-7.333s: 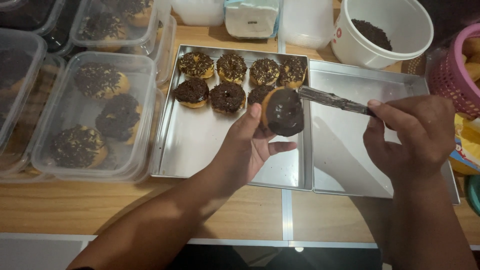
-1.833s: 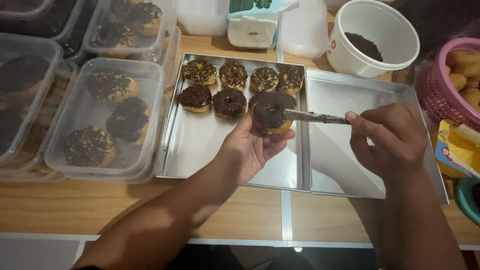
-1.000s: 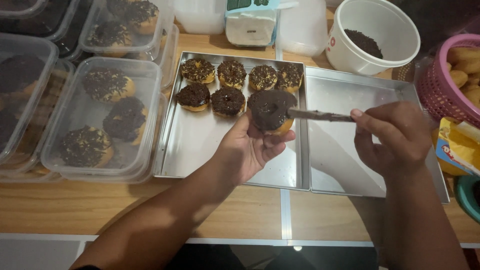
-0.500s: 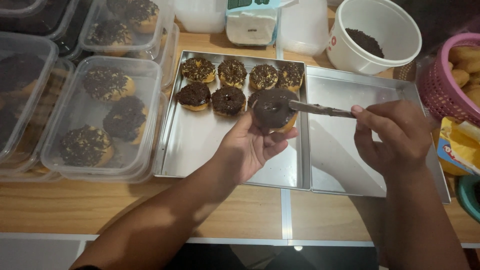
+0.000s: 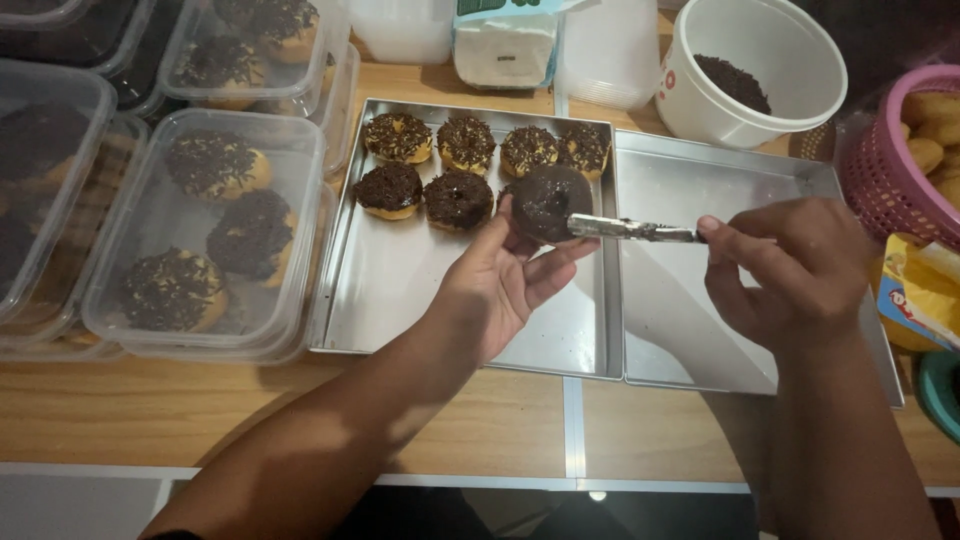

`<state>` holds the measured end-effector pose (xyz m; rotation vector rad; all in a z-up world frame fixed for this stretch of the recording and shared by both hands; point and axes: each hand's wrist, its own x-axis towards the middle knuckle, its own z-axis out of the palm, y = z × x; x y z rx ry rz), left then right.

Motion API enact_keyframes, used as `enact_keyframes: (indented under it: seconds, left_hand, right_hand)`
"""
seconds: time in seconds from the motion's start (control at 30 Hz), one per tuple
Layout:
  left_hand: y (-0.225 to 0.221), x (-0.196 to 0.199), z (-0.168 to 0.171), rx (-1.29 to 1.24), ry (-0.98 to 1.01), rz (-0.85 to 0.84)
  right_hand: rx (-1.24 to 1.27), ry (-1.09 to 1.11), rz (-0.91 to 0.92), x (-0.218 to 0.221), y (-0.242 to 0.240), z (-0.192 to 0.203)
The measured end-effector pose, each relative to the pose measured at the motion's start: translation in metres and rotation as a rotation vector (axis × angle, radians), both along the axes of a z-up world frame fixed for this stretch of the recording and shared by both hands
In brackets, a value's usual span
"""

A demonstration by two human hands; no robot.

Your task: Decorating donuts by spreading chocolate topping with a knife and adding yellow filling with a spoon.

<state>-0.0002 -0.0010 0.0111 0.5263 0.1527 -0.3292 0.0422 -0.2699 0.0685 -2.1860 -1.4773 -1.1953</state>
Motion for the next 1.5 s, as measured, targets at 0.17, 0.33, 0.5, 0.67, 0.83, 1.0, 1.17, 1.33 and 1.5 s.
enact_keyframes:
  seconds: [0.17, 0.33, 0.5, 0.67, 0.83, 1.0, 1.17, 1.33, 1.5]
  left_hand:
    - [0.002, -0.006, 0.02, 0.002, 0.058, 0.081]
    - [0.001, -0.008, 0.025, -0.036, 0.066, 0.088]
    - [0.0, 0.0, 0.004, -0.094, 0.019, 0.087]
    - [0.001, -0.005, 0.015, -0.052, 0.023, 0.078]
    - [0.001, -0.008, 0.022, -0.017, -0.013, 0.054]
    - [0.001, -0.01, 0.028, -0.02, 0.019, 0.073]
    - [0.0, -0.01, 0.025, -0.009, -0.014, 0.06]
    - [0.003, 0.005, -0.016, -0.115, -0.09, -0.001]
    - [0.004, 0.005, -0.023, -0.174, -0.039, 0.041]
  right_hand:
    - [-0.016, -0.042, -0.022, 0.001, -0.005, -0.002]
    - [-0.045, -0.069, -0.016, 0.001, -0.003, 0.0]
    - [0.071, -0.116, -0.112, 0.003, -0.014, -0.008]
    - [0.172, -0.085, -0.149, 0.005, -0.018, -0.018]
    - [0.257, 0.025, -0.172, 0.007, -0.018, -0.014]
    - [0.449, 0.335, -0.293, 0.01, -0.024, -0.009]
    - [0.73, 0.66, -0.272, -0.003, -0.056, 0.001]
    - [0.896, 0.611, -0.466, -0.037, -0.158, -0.006]
    - [0.24, 0.028, -0.891, -0.095, -0.284, -0.004]
